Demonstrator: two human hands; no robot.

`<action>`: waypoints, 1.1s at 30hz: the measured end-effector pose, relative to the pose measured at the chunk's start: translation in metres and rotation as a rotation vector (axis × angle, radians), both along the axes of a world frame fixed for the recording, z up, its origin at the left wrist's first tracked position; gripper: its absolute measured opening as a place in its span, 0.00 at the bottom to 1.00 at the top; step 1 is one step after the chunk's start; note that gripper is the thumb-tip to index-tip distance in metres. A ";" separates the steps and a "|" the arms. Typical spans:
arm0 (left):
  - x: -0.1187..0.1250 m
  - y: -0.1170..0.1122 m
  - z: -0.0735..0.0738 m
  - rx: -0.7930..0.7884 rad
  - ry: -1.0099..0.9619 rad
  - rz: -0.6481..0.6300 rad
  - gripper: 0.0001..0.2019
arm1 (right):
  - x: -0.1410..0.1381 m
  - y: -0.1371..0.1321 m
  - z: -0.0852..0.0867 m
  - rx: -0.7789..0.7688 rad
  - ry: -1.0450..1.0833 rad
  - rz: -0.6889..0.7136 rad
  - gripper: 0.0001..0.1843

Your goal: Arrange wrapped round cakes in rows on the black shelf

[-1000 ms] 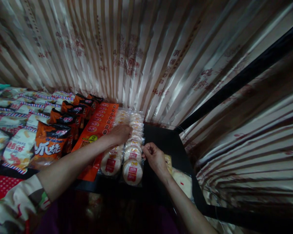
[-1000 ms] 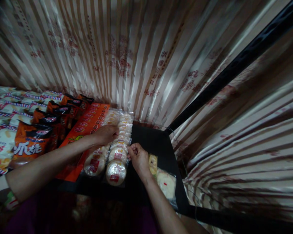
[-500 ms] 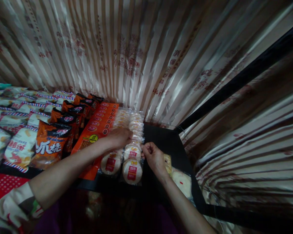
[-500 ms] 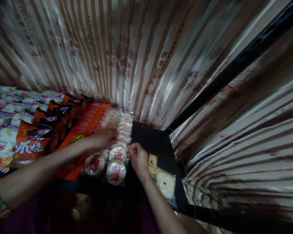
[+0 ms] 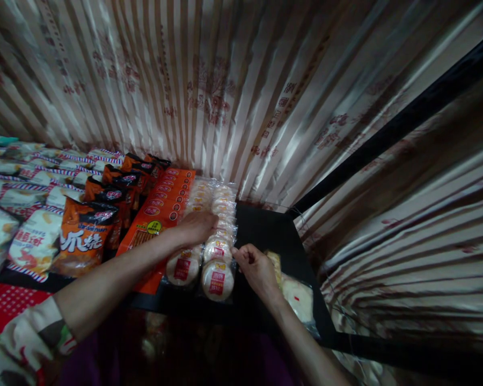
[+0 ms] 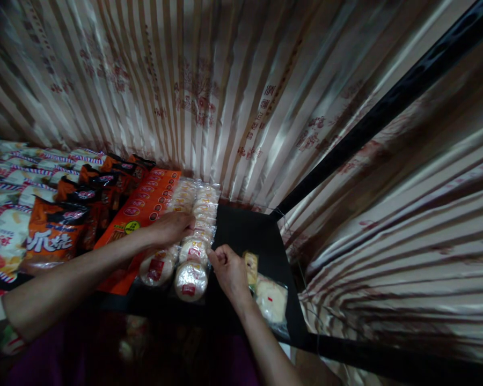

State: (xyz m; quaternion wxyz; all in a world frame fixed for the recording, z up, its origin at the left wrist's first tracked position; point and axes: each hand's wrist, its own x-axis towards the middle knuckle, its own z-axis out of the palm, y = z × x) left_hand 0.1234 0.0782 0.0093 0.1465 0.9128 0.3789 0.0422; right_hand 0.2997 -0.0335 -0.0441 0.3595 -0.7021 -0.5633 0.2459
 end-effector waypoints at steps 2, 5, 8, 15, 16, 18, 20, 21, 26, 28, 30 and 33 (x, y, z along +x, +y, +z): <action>0.000 -0.001 0.002 -0.002 0.000 0.000 0.07 | 0.000 -0.005 -0.002 -0.004 0.013 0.034 0.22; 0.000 -0.003 0.004 -0.010 0.004 0.010 0.07 | 0.000 -0.009 -0.005 -0.033 0.075 0.076 0.19; 0.000 -0.003 0.005 -0.016 0.002 0.010 0.07 | 0.001 -0.010 -0.008 -0.059 0.150 0.122 0.16; -0.001 -0.003 0.008 -0.031 -0.016 0.005 0.06 | -0.003 -0.006 -0.011 -0.013 0.240 0.104 0.14; -0.001 -0.003 0.009 -0.036 -0.013 0.006 0.06 | -0.004 -0.005 -0.011 -0.004 0.244 0.093 0.14; -0.001 -0.004 0.010 -0.044 -0.005 0.015 0.06 | -0.005 -0.004 -0.009 0.014 0.243 0.068 0.15; -0.001 -0.004 0.011 -0.050 -0.003 0.022 0.06 | -0.006 -0.002 -0.008 0.027 0.231 0.060 0.15; -0.001 -0.004 0.011 -0.053 -0.004 0.024 0.06 | -0.006 -0.002 -0.007 0.034 0.221 0.058 0.15; -0.003 -0.007 0.013 -0.049 -0.032 0.007 0.07 | -0.006 -0.001 -0.008 0.060 0.144 0.036 0.16; -0.004 -0.011 0.017 -0.014 -0.043 0.009 0.08 | -0.006 -0.002 -0.010 0.058 0.140 0.035 0.16; -0.005 -0.021 0.019 0.044 -0.057 0.032 0.08 | -0.006 -0.002 -0.011 0.055 0.154 0.036 0.16; -0.003 -0.048 0.016 0.175 -0.112 0.071 0.08 | -0.007 -0.002 -0.011 0.053 0.157 0.034 0.15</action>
